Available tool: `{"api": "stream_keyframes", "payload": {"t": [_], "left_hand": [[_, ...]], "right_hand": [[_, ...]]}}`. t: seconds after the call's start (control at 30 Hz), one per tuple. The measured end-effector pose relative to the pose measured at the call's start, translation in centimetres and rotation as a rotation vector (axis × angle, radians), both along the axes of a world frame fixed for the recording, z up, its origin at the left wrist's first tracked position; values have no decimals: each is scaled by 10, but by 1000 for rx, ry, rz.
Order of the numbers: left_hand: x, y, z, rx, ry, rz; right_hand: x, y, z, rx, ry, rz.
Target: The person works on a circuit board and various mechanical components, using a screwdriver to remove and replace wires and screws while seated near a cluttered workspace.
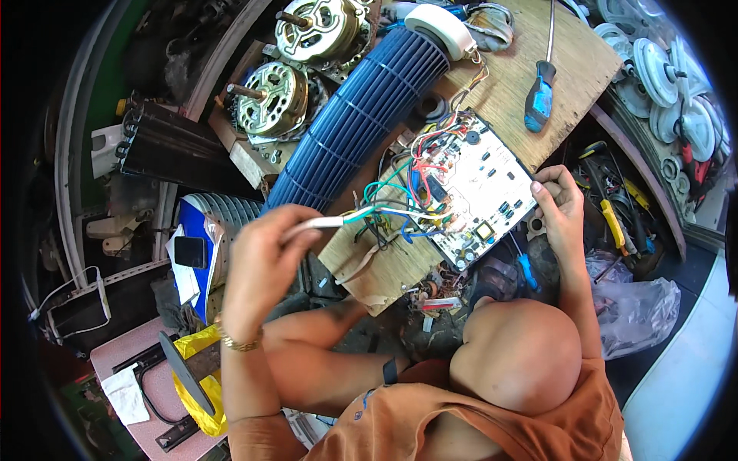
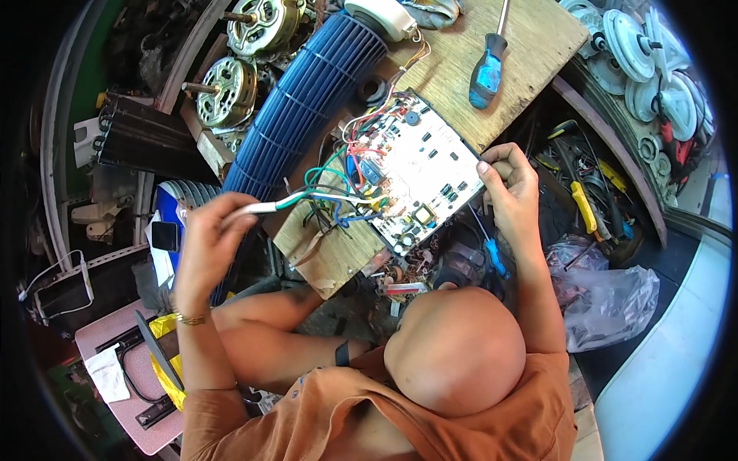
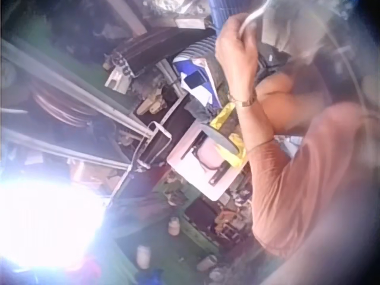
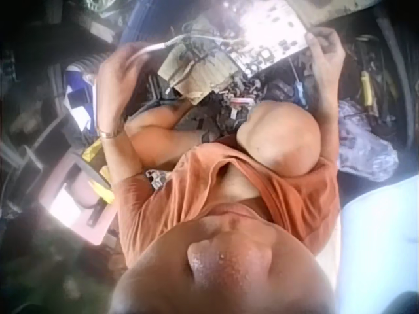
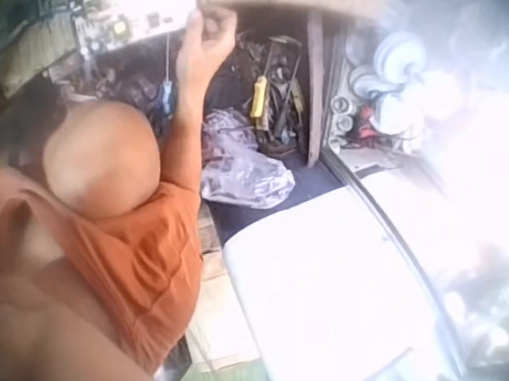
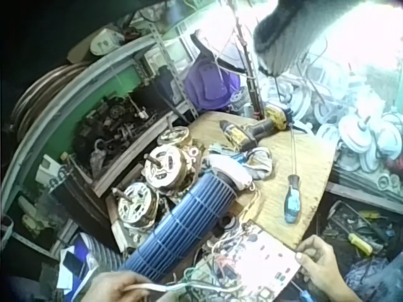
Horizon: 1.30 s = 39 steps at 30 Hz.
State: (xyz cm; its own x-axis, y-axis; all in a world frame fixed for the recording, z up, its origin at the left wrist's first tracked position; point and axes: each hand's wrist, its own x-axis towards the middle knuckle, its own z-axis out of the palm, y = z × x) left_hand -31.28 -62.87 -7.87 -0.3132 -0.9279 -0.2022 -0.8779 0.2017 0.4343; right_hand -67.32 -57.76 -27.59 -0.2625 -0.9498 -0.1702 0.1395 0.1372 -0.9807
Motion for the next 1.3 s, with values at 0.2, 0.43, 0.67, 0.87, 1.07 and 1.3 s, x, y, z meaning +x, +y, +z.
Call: {"api": "stream_keyframes", "payload": {"t": [0.2, 0.43, 0.67, 0.87, 1.07, 1.3], "left_hand": [[54, 13, 58, 129, 227, 216], [-24, 16, 21, 167, 1071, 196], [-53, 13, 35, -249, 782, -40], [-50, 14, 31, -565, 476, -208], [-50, 14, 31, -582, 446, -192], [-36, 1, 39, -609, 422, -230]], "right_hand": [[1, 4, 13, -39, 342, -83], [65, -25, 131, -740, 466, 261], [121, -48, 173, -871, 335, 370], [130, -41, 167, -763, 283, 357], [132, -42, 164, -758, 303, 341], [111, -48, 166, -755, 341, 332]]}}
